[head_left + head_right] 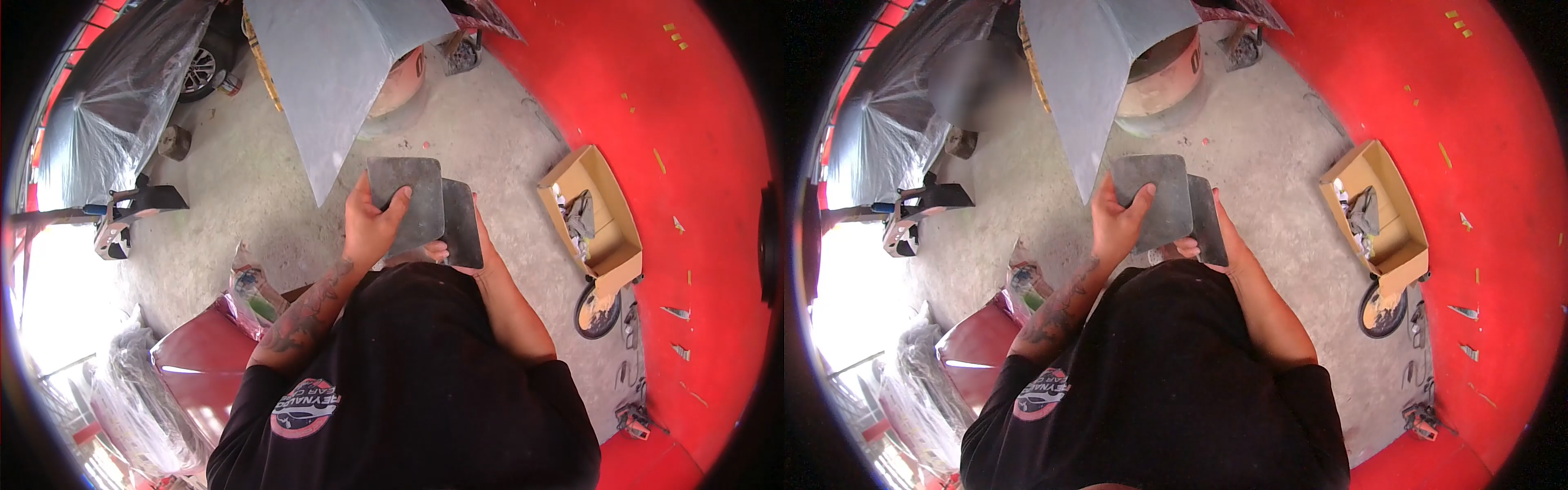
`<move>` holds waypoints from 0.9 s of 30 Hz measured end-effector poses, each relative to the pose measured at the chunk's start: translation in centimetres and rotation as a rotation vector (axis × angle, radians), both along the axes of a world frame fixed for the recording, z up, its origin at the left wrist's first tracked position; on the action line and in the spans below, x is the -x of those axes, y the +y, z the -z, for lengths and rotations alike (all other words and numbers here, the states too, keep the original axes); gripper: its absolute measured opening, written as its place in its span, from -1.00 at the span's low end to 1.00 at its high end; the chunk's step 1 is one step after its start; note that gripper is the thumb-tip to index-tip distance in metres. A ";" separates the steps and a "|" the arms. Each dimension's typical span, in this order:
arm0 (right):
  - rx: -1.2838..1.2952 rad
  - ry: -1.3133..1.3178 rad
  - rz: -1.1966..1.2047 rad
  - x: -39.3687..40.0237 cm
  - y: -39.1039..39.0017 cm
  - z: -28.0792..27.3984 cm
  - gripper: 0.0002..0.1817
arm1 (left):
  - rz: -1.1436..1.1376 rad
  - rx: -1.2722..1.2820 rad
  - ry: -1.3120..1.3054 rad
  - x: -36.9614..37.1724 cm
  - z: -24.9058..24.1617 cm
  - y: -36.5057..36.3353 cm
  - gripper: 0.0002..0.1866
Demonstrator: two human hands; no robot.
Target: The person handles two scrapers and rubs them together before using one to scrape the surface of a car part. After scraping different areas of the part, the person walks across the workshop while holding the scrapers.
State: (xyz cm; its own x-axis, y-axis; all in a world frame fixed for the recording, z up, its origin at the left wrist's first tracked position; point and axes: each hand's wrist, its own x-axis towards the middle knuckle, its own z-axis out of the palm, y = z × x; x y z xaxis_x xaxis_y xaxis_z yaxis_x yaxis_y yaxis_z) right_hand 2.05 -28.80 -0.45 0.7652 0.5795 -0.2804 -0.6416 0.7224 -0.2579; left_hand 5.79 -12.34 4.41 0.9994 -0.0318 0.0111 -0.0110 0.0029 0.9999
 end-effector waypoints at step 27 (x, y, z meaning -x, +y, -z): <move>-0.590 -0.057 0.051 0.3 1.5 4.3 -0.24 | 0.121 -0.021 -0.078 1.9 -0.8 0.1 -0.74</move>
State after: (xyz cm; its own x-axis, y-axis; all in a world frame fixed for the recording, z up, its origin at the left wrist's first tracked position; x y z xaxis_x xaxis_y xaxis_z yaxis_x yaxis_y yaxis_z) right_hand 1.72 -27.33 -4.76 0.8004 0.5873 0.1200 -0.5994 0.7836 0.1634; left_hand 3.92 -12.26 5.22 0.9844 -0.1531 0.0867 -0.0896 -0.0119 0.9959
